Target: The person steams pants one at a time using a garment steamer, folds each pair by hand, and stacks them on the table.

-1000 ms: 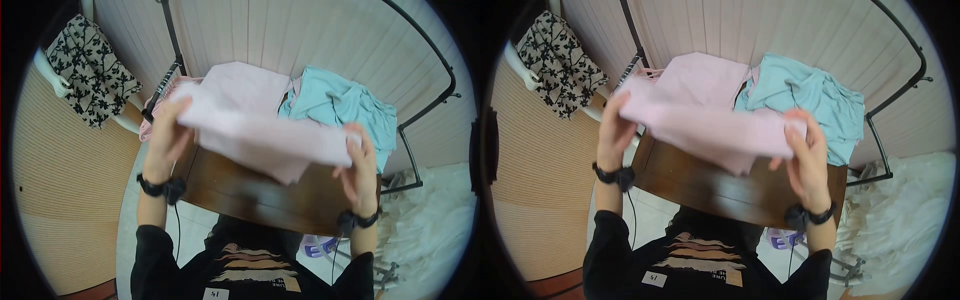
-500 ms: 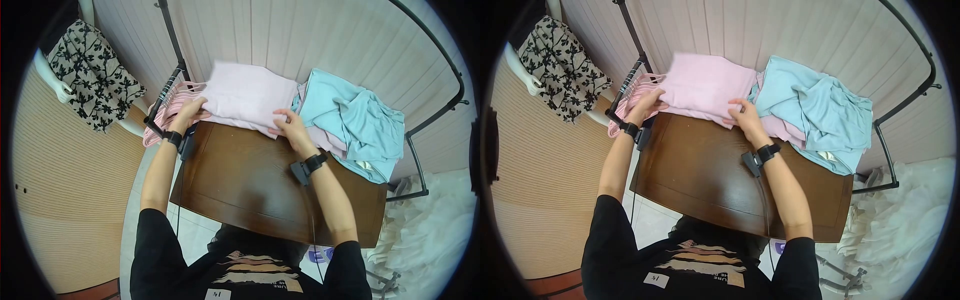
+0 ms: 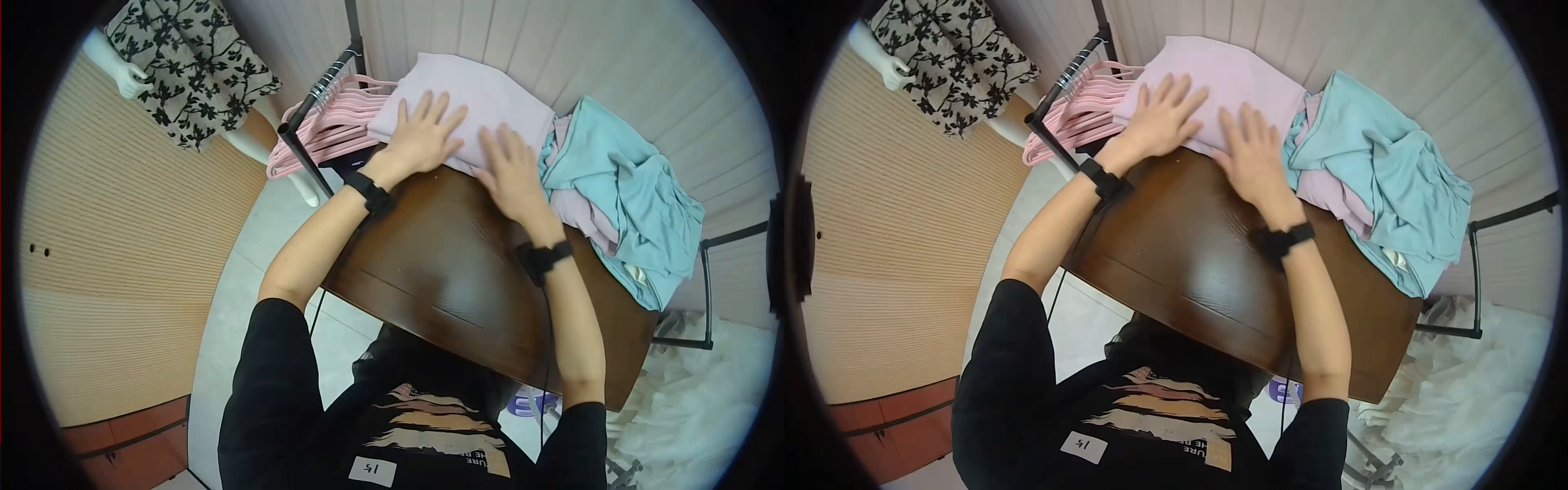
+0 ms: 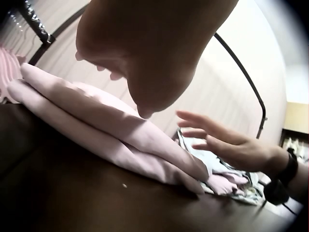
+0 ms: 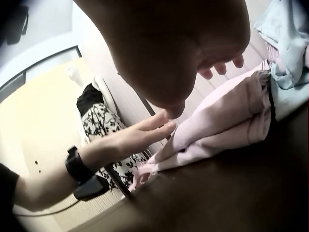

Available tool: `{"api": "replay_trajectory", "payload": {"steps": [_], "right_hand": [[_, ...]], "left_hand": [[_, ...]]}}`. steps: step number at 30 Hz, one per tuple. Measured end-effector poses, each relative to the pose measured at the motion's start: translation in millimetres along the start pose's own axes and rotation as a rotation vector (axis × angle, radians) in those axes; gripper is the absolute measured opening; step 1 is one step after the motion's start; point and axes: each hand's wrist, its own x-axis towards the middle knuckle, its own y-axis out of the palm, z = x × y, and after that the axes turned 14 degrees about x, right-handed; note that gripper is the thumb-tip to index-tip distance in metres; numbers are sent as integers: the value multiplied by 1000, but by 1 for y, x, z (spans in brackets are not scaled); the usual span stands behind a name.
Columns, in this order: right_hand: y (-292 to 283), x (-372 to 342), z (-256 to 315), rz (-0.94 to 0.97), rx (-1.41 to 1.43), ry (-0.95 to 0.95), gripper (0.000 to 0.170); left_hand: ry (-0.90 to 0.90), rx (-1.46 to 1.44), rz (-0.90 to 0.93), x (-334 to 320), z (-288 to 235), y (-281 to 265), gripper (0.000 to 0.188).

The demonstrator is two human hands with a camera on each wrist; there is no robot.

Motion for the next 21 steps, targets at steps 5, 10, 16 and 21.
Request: {"api": "replay_trajectory", "payload": {"steps": [5, 10, 16, 21], "right_hand": [[37, -12, -5, 249, -190, 169, 95], [42, -23, -9, 156, -100, 131, 90], [-63, -45, 41, 155, 699, 158, 41], [-60, -109, 19, 46, 1475, 440, 31]], "left_hand": [[46, 10, 349, -12, -29, 17, 74], [52, 20, 337, -12, -30, 26, 74], [188, -641, 329, -13, -40, -30, 62], [84, -1742, 654, -36, -144, -69, 48]]}}
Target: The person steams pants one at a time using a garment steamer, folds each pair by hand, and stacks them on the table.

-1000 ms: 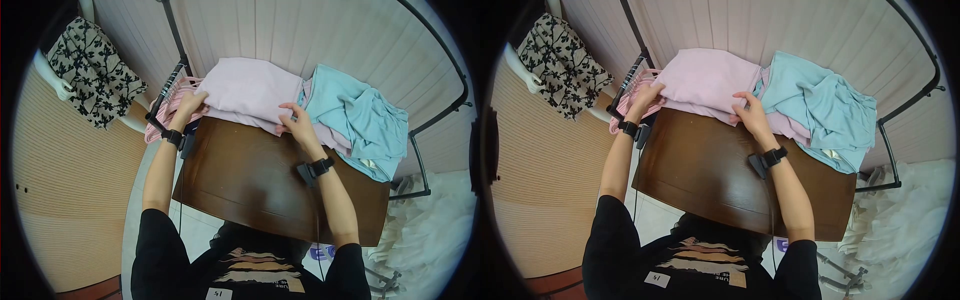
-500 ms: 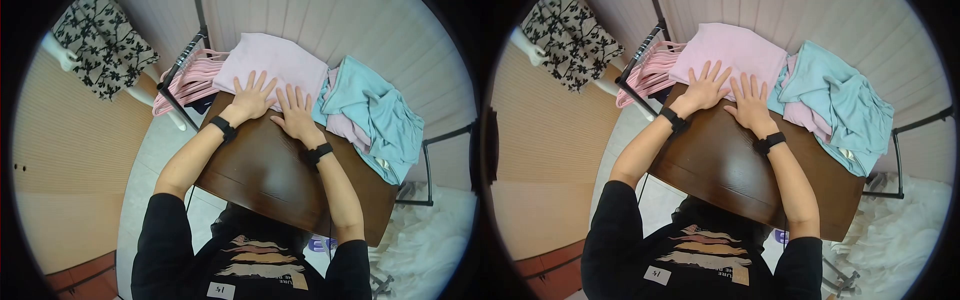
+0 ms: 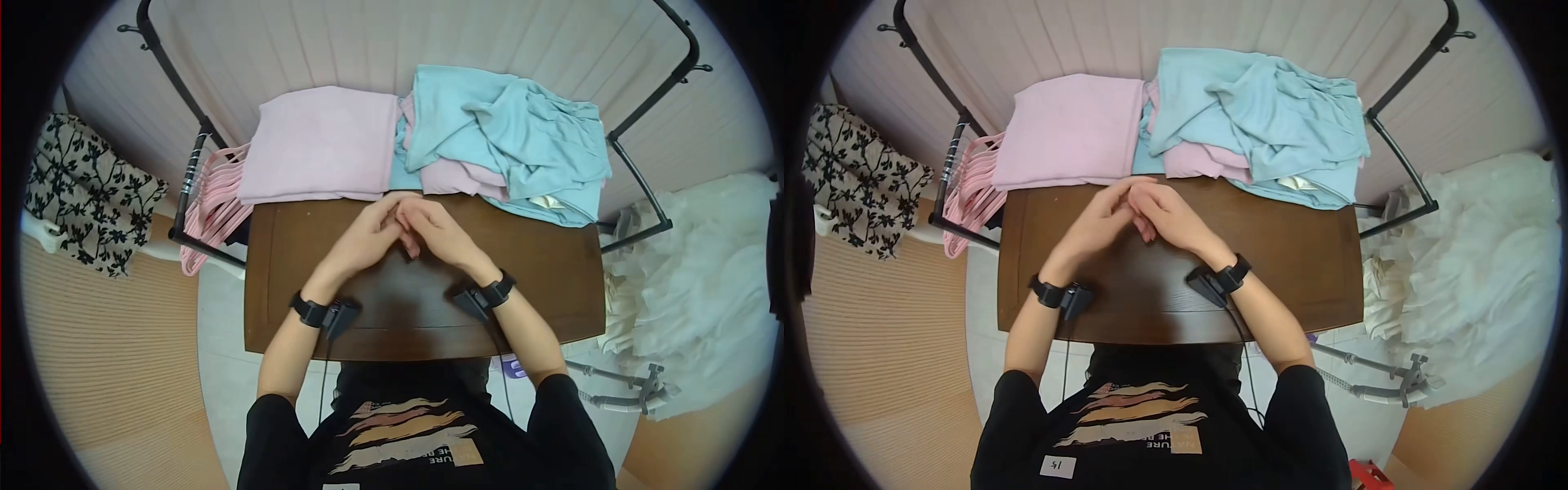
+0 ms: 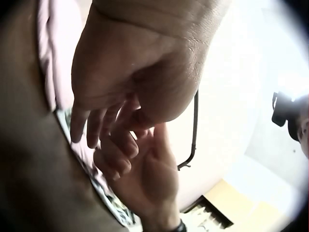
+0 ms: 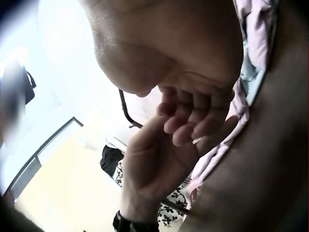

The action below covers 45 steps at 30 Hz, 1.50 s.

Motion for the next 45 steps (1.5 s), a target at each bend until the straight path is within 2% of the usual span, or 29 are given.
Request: {"api": "replay_trajectory", "payload": {"steps": [2, 4, 8, 10, 12, 14, 16, 18, 19, 21, 22, 23, 24, 26, 27, 31, 34, 36, 37, 39, 40, 42, 43, 44, 45], "right_hand": [[-6, -9, -6, -142, -129, -4, 32], [-10, -15, -14, -189, -90, -52, 31], [-11, -17, -19, -273, 2, -38, 22], [-11, -16, -23, -274, -118, -100, 20], [-17, -19, -25, -300, -113, -72, 19], [-11, -31, 24, -265, -359, -58, 19], [-24, -58, 53, -420, -766, -265, 18], [-49, -91, 97, -668, -889, -339, 20], [-72, -105, 117, -812, -924, -416, 22], [-159, -136, 143, -1100, -1313, -589, 31], [-197, -149, 154, -1257, -1375, -537, 33], [-236, -161, 159, -1356, -1472, -527, 49], [-257, -164, 164, -1349, -1477, -536, 49], [-290, -166, 169, -1477, -1350, -11, 71], [-311, -169, 166, -1403, -1343, 84, 85], [-298, -158, 158, -1401, -1206, 84, 88], [-288, -158, 153, -1494, -1138, -29, 86], [-281, -155, 152, -1482, -1123, -314, 72], [-273, -153, 154, -1480, -1123, -314, 72], [-246, -146, 162, -1381, -1309, -641, 59], [-221, -140, 167, -1378, -1309, -645, 59], [-159, -130, 172, -1208, -1312, -778, 49], [-134, -125, 173, -1035, -1508, -981, 44], [-102, -120, 169, -935, -1505, -1000, 40], [-66, -118, 161, -838, -1493, -1020, 37]], "left_hand": [[-45, -192, -32, 12, 12, 26, 48], [-71, -283, -38, 21, 27, 40, 48], [-58, -210, -116, 28, 46, 54, 46], [-81, -134, -129, 27, 48, 49, 43], [-80, -197, -127, 26, 53, 49, 33], [-22, -267, -95, 30, 58, 47, 31], [-80, -328, -178, 28, 39, 59, 27], [-84, -320, -137, 27, 41, 55, 26], [-100, -301, -108, 27, 42, 53, 24], [-94, -308, -96, 26, 45, 52, 23], [-88, -306, -84, 27, 45, 52, 23], [-79, -310, -88, 27, 46, 52, 23], [-79, -312, -83, 27, 48, 53, 22], [-75, -311, -84, 28, 48, 51, 22], [-74, -313, -79, 28, 46, 51, 22], [-70, -310, -60, 27, 48, 50, 22], [-74, -309, -50, 28, 50, 50, 22], [-78, -309, -47, 28, 51, 49, 22], [-77, -313, -45, 29, 52, 49, 22], [-57, -296, -25, 27, 53, 47, 23], [-34, -277, -5, 27, 53, 46, 25], [23, -238, -2, 26, 44, 47, 31], [71, -199, 5, 23, 39, 49, 37], [62, -190, -3, 18, 28, 53, 37], [181, -220, -22, 13, 12, 59, 46]]}}
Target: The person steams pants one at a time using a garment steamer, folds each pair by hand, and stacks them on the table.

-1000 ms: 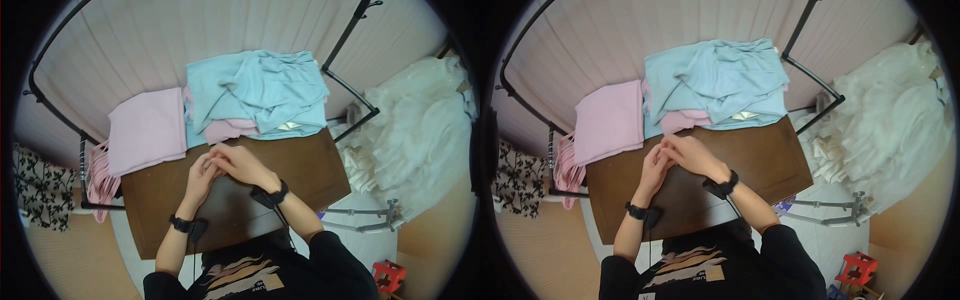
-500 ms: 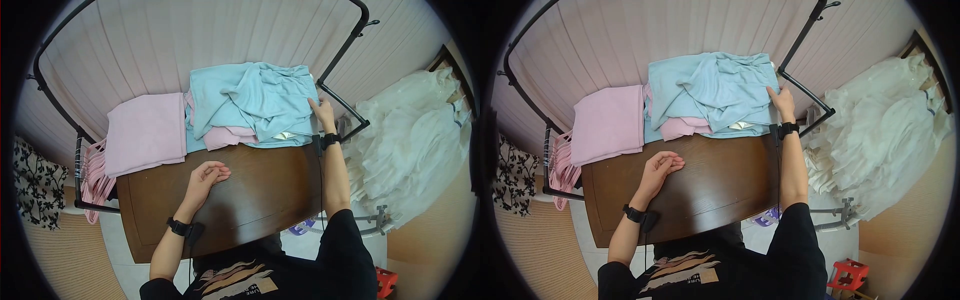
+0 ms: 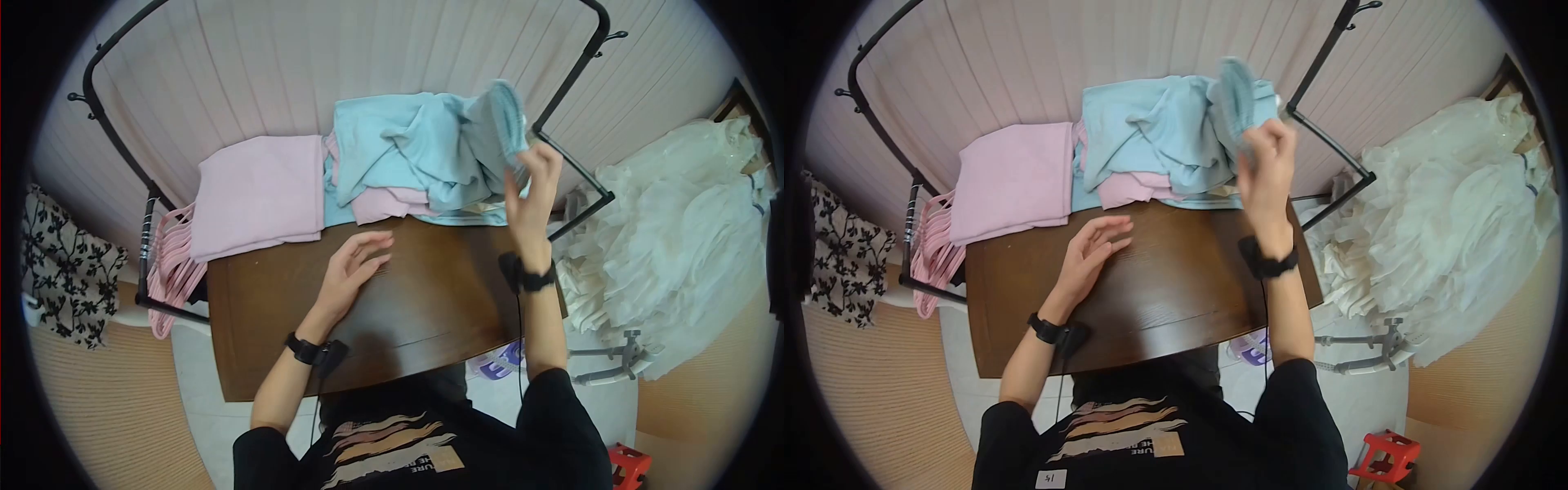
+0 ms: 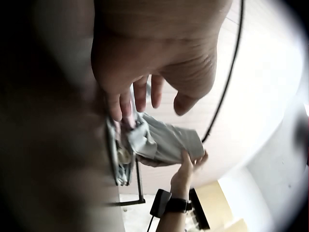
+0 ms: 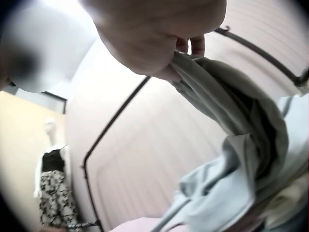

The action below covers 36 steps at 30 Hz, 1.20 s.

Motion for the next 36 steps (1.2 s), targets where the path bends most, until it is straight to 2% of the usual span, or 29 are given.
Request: {"api": "replay_trajectory", "payload": {"steps": [1, 2, 3, 5, 6, 7, 9, 10, 12, 13, 15, 17, 19, 25, 29, 32, 33, 34, 35, 36], "right_hand": [[1, -8, 34, 140, 4, -40, 29], [7, -17, 74, 259, 47, -120, 30], [16, -25, 115, 391, 253, 1, 48], [31, -55, 161, 659, 361, -335, 47], [38, -78, 179, 667, 415, -302, 47], [47, -105, 193, 643, 488, -213, 46], [57, -147, 209, 630, 582, -112, 46], [58, -163, 212, 622, 572, -16, 46], [52, -182, 220, 617, 544, 160, 47], [47, -185, 225, 625, 551, 163, 47], [37, -183, 234, 534, 457, 362, 48], [31, -180, 231, 594, 413, 369, 48], [32, -180, 228, 605, 518, 463, 42], [37, -176, 223, 574, 704, 592, 35], [37, -178, 218, 587, 640, 464, 29], [33, -179, 227, 620, 688, 351, 25], [29, -175, 226, 619, 678, 339, 25], [25, -168, 225, 699, 759, 315, 24], [21, -159, 222, 780, 840, 287, 24], [13, -145, 216, 838, 838, 318, 26]], "left_hand": [[116, -27, -7, -4, -16, 10, 56], [176, -130, -11, -11, -34, 21, 67], [144, -117, -32, -26, -47, 27, 67], [65, -477, -164, -63, -67, 37, 55], [-134, -434, -331, -79, -78, 42, 48], [-168, -423, -372, -94, -67, 41, 48], [-458, -378, -426, -119, -35, 39, 46], [-447, -438, -426, -124, -28, 38, 36], [-455, -439, -496, -132, -14, 42, 36], [-445, -433, -546, -132, -10, 44, 36], [-454, -463, -582, -134, -10, 46, 36], [-455, -494, -614, -133, -8, 48, 36], [-407, -477, -601, -133, -6, 49, 36], [-389, -578, -611, -133, -2, 49, 36], [-385, -645, -600, -135, 1, 52, 38], [-393, -537, -640, -139, -5, 53, 38], [-443, -296, -585, -142, -10, 51, 40], [-486, -54, -529, -147, -14, 48, 43], [-471, -58, -528, -154, -16, 43, 43], [-456, 76, -520, -165, -19, 36, 46]]}}
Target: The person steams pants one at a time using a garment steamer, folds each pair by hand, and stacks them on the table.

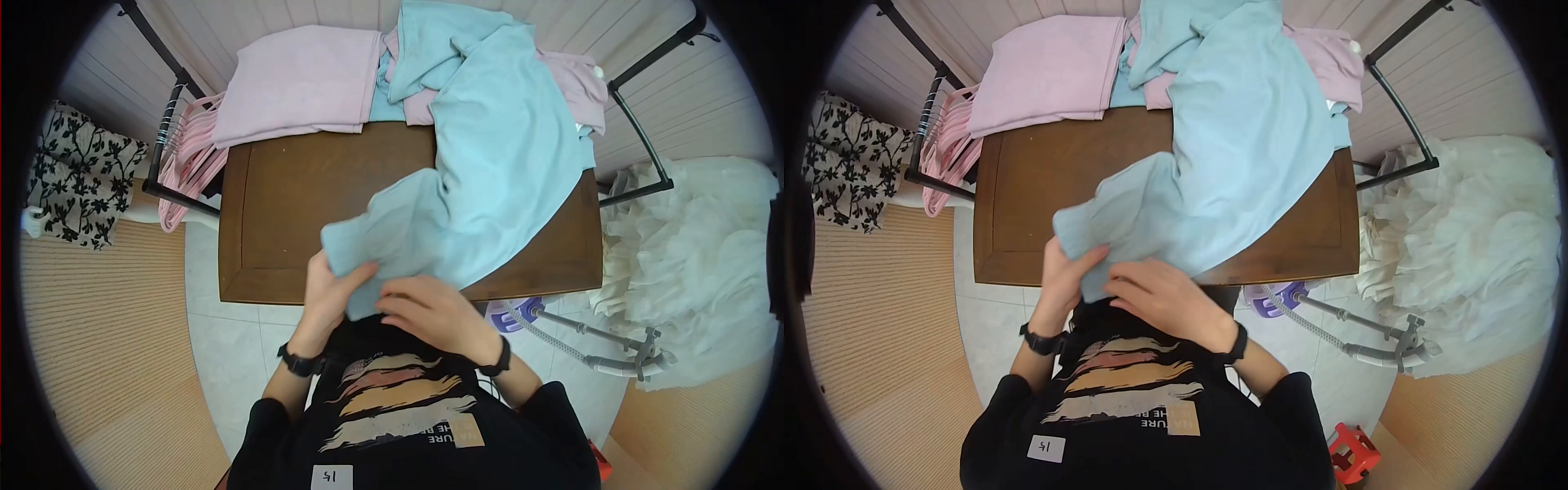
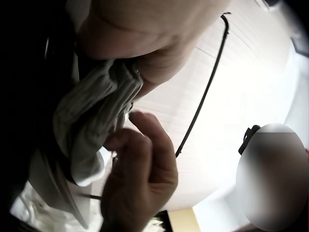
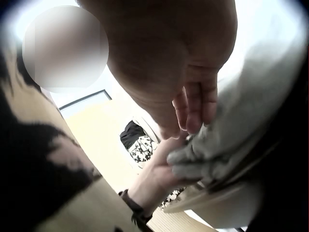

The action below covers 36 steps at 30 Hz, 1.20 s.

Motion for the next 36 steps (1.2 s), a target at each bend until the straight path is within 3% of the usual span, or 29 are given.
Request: {"api": "replay_trajectory", "payload": {"steps": [1, 7, 9, 19, 21, 22, 23, 24, 25, 27, 28, 33, 35, 36], "right_hand": [[-17, 3, 6, 2, -10, -7, 26], [-125, 30, 6, -244, -534, 1, 31], [-151, 48, -6, -267, -607, -8, 29], [-276, 195, -132, -104, -987, -171, 42], [-298, 214, -147, 75, -1079, -56, 54], [-311, 222, -154, 71, -1084, -65, 54], [-324, 228, -160, 206, -939, 58, 54], [-325, 235, -155, 337, -788, 176, 53], [-323, 240, -150, 331, -791, 164, 53], [-313, 247, -137, 517, -826, 209, 45], [-301, 243, -128, 521, -735, 153, 37], [-248, 210, -62, 628, -668, 186, 32], [-233, 192, -37, 623, -705, -61, 28], [-226, 186, -26, 625, -698, -56, 28]], "left_hand": [[48, 120, -24, -7, 2, -12, 49], [27, -117, -487, -71, 11, -99, 66], [4, -148, -533, -86, 18, -127, 68], [-31, -24, -589, -83, 34, -151, 72], [-19, -42, -595, -84, 33, -151, 68], [-23, -58, -603, -86, 33, -151, 65], [-14, -59, -608, -88, 34, -152, 65], [-31, -47, -633, -90, 34, -155, 64], [-47, -35, -660, -92, 33, -157, 64], [-31, 3, -677, -101, 40, -171, 62], [-29, 42, -684, -105, 44, -178, 60], [-79, 78, -839, -138, 56, -208, 54], [-63, 123, -879, -149, 68, -225, 52], [-70, 126, -878, -150, 70, -230, 52]]}}
